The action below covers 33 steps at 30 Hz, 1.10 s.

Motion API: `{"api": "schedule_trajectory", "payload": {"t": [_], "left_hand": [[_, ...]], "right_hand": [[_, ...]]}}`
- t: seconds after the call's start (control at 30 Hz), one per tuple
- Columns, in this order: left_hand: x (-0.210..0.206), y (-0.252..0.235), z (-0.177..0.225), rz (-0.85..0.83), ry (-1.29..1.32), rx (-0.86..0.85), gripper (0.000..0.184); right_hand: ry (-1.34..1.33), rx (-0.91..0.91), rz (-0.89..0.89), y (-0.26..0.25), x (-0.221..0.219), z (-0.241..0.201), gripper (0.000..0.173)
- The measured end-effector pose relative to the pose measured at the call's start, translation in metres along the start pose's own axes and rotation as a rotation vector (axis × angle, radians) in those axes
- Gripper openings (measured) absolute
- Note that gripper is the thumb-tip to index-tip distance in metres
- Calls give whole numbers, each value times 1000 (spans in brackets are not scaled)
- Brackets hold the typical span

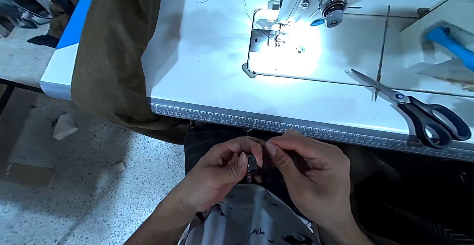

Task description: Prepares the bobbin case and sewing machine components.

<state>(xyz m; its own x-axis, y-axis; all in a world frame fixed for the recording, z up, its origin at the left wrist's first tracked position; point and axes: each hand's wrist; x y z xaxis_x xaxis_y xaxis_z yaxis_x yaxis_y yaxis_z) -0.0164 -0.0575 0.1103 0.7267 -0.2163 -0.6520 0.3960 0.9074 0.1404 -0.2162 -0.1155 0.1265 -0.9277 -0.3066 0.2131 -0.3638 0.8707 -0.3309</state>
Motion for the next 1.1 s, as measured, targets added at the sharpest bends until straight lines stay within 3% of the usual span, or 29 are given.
{"api": "schedule_trajectory", "payload": {"t": [0.17, 0.27, 0.4, 0.63, 0.87, 1.1], "left_hand": [[-2, 1, -1, 60, -11, -64, 19], [1, -1, -4, 106, -125, -86, 41], [-4, -2, -3, 252, -457, -109, 20], [-7, -9, 0, 409, -752, -302, 16], [-10, -10, -6, 407, -1094, -457, 17], [-9, -6, -3, 360, -1311, -470, 15]], "right_hand": [[-10, -6, 35, -4, 0, -5, 9], [-98, -9, 38, -6, 0, -10, 10], [-200, -7, -3, -5, 1, -17, 9], [-65, 93, -43, 13, 5, -11, 11], [-118, -22, 55, 1, 4, -13, 11], [-131, -108, -39, -9, -6, -14, 8]]}}
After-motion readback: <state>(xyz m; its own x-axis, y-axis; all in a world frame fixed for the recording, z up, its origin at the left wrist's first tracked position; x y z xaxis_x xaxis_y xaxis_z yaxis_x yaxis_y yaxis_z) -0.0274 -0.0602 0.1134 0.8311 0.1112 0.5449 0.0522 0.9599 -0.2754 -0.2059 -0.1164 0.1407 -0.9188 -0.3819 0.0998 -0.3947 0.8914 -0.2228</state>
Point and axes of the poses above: each hand's wrist, its own y-axis away from the middle knuckle, its own x-axis out of the back of the hand, z = x × y, and after that the axes turned 5 degrees about x, right-handed
